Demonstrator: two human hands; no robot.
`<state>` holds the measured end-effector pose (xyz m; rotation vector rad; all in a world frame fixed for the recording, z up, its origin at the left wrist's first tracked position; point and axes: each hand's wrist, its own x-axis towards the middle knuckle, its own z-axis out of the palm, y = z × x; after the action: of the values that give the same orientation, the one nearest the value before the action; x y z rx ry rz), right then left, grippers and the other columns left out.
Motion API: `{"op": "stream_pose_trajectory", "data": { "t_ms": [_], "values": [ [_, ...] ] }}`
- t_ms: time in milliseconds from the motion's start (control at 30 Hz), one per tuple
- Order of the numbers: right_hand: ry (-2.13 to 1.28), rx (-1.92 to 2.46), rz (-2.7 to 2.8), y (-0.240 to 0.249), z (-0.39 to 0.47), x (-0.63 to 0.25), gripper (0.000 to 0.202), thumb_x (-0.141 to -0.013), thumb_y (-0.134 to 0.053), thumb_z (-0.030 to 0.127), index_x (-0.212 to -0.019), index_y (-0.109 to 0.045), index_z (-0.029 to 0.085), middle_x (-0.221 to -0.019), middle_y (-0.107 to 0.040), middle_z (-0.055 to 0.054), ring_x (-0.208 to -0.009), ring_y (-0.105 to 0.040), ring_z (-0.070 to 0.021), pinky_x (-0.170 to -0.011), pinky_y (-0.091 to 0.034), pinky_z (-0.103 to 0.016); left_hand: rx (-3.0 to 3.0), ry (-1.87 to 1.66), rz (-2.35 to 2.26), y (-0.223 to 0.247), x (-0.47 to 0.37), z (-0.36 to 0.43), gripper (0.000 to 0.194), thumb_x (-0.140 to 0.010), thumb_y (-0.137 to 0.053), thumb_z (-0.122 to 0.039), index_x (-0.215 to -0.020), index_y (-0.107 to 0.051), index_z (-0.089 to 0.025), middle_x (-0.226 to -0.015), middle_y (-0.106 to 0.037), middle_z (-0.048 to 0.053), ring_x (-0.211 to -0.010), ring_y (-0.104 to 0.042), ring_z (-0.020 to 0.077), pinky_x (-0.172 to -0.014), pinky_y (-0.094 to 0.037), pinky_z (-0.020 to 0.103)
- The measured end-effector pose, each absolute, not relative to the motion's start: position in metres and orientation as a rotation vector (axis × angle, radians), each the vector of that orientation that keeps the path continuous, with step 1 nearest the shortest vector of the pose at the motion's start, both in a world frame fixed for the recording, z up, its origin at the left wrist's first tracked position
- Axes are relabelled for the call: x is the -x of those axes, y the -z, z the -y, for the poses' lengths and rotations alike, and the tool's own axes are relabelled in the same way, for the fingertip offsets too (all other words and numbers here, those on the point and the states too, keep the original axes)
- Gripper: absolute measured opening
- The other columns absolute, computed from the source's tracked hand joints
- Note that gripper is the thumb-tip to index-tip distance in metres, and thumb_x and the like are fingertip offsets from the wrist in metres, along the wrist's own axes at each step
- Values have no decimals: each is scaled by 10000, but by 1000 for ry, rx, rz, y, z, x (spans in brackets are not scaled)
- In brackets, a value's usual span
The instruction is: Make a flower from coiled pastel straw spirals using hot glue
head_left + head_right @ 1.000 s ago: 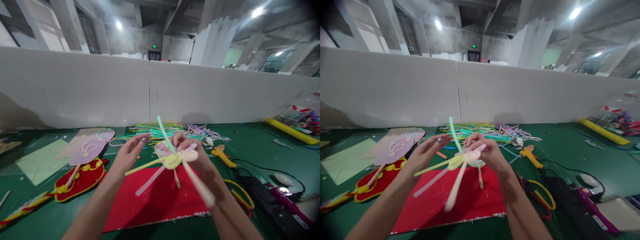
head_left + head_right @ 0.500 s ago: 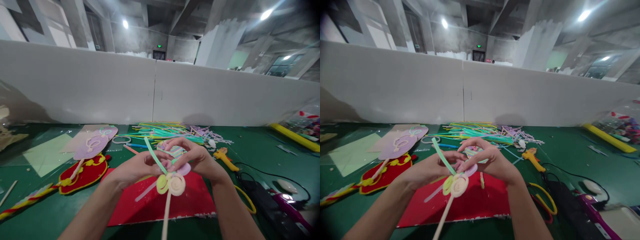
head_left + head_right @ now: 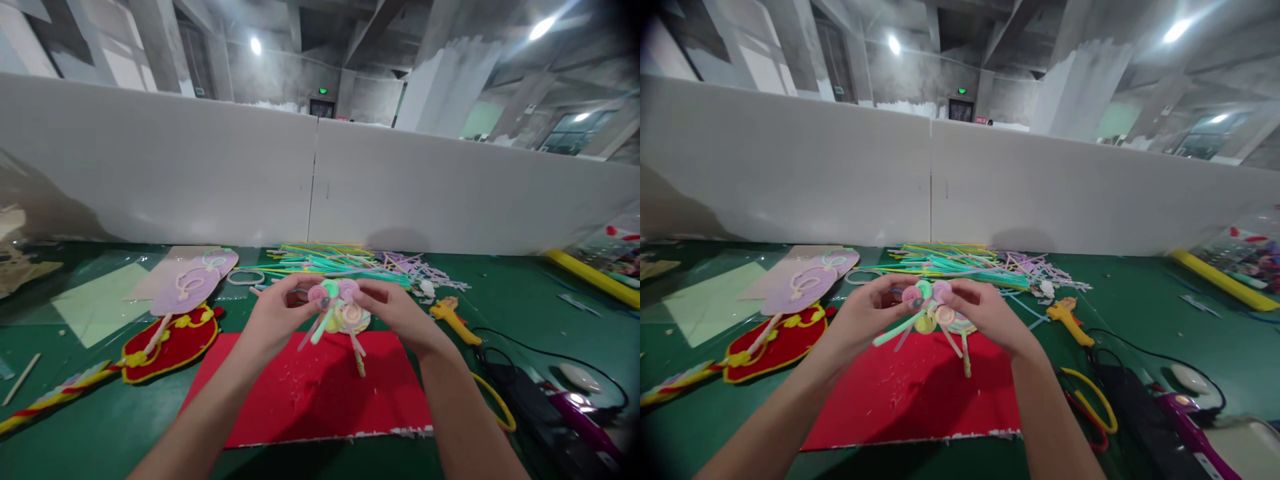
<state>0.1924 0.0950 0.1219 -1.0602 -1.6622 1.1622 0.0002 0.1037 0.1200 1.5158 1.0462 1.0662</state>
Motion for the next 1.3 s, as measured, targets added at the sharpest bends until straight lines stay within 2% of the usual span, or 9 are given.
{"op": "stream_pose_trajectory", "data": {
  "t_ms": [200, 333, 433, 700, 867, 1033, 1200, 1300],
  "values": [
    [-1134, 1074, 1569, -119, -96, -177, 206, -737, -619, 371, -786, -629, 171, -714, -583, 3, -650, -516, -119, -611, -420, -251, -1640, -1074, -1036, -119, 0, -102, 325, -741, -605, -252, -1062, -586, -200, -945, -656, 44, -833, -615, 169, -761, -506, 325],
    [-1096, 1098, 1550, -119, -97, -177, 181, -728, -618, 350, -749, -615, 170, -680, -553, 19, -618, -476, -104, -591, -387, -241, -1943, -1023, -927, -119, 4, -100, 411, -774, -558, -174, -1170, -536, -281, -1154, -578, 37, -1050, -534, 180, -893, -448, 338],
    [-1080, 1084, 1553, -118, -97, -175, 166, -730, -615, 334, -742, -613, 169, -675, -546, 24, -614, -467, -100, -591, -378, -237, -2095, -1038, -910, -119, 4, -99, 439, -758, -591, -167, -1168, -524, -311, -1201, -545, 17, -1124, -476, 186, -932, -409, 334],
    [-1018, 1104, 1634, -120, -96, -171, 175, -749, -596, 336, -718, -629, 167, -654, -552, 15, -628, -484, -118, -609, -391, -246, -2165, -1168, -1009, -112, 1, -102, 282, -751, -579, -131, -1011, -571, -238, -996, -605, 27, -913, -552, 167, -793, -449, 292],
    [-1131, 1023, 1709, -119, -95, -177, 150, -752, -605, 320, -805, -649, 187, -799, -604, -13, -760, -543, -150, -724, -423, -287, -2104, -1176, -1021, -110, 3, -103, 233, -730, -605, -143, -943, -559, -227, -927, -595, 16, -835, -557, 152, -697, -458, 256],
    [-1152, 996, 1667, -115, -96, -176, 172, -728, -635, 305, -847, -654, 182, -801, -614, -19, -775, -557, -161, -745, -438, -312, -2096, -1180, -1026, -110, 2, -103, 234, -734, -600, -152, -954, -573, -228, -948, -592, 26, -847, -558, 159, -695, -474, 266],
    [-1189, 1014, 1496, -115, -97, -174, 217, -683, -676, 332, -829, -646, 174, -768, -620, -15, -720, -555, -147, -721, -449, -314, -1937, -1214, -1028, -111, 0, -103, 374, -752, -593, -198, -1119, -527, -229, -1122, -579, 57, -947, -577, 179, -786, -492, 311],
    [-1189, 1014, 1417, -115, -98, -174, 231, -669, -689, 329, -836, -642, 175, -743, -603, -7, -698, -544, -136, -713, -448, -308, -1833, -1263, -1085, -113, 0, -103, 260, -793, -561, -265, -1047, -559, -207, -1053, -604, 52, -880, -601, 165, -723, -509, 283]
  ]
}}
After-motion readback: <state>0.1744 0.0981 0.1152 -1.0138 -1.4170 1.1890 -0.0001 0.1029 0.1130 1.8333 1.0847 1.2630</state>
